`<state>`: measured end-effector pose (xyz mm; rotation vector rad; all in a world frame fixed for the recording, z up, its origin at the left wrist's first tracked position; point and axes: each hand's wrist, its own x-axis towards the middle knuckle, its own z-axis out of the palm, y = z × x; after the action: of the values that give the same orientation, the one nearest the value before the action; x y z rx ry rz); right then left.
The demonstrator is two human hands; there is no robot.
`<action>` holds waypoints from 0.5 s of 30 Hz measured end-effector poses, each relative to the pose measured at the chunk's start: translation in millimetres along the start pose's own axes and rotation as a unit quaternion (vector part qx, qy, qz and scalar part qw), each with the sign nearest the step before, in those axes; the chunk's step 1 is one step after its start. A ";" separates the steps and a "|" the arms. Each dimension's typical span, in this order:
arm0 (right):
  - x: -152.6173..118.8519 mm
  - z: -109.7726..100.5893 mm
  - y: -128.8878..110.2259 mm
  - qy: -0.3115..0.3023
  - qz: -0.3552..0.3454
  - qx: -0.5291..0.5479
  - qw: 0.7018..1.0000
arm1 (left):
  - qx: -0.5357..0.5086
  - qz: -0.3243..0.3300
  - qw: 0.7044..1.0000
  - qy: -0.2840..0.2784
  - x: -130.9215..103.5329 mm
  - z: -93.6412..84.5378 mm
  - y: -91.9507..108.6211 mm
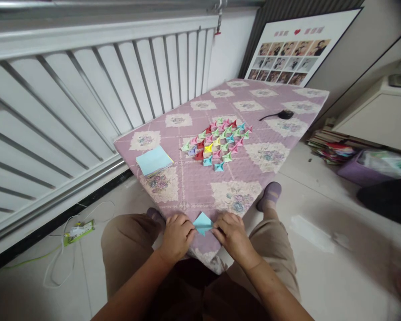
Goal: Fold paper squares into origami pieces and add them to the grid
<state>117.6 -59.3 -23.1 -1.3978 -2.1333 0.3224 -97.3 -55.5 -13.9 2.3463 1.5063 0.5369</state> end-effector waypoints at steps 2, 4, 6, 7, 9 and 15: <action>0.4 0.7 0.8 0.003 0.017 0.008 1.000 | 0.000 -0.027 1.000 0.003 1.0 1.0 2.6; 1.6 2.2 0.9 0.007 0.032 0.006 0.999 | 0.010 -0.049 0.999 -0.002 3.9 0.8 5.8; 3.1 3.9 0.6 0.020 0.046 -0.009 0.999 | 0.024 -0.066 0.997 -0.011 7.7 -0.3 8.7; 3.9 4.6 0.3 0.026 0.053 -0.019 0.998 | 0.032 -0.073 0.997 -0.017 9.6 -0.9 9.7; 5.2 5.6 -0.4 0.034 0.065 -0.038 0.997 | 0.051 -0.083 0.995 -0.027 13.2 -2.0 10.9; 8.3 6.9 -5.4 0.041 0.084 -0.078 0.993 | 0.097 -0.087 0.990 -0.046 20.3 -4.0 11.4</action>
<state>107.0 -53.5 -23.4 -1.6561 -2.0136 0.1624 -82.3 -41.4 -2.3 2.3117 1.7677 0.2471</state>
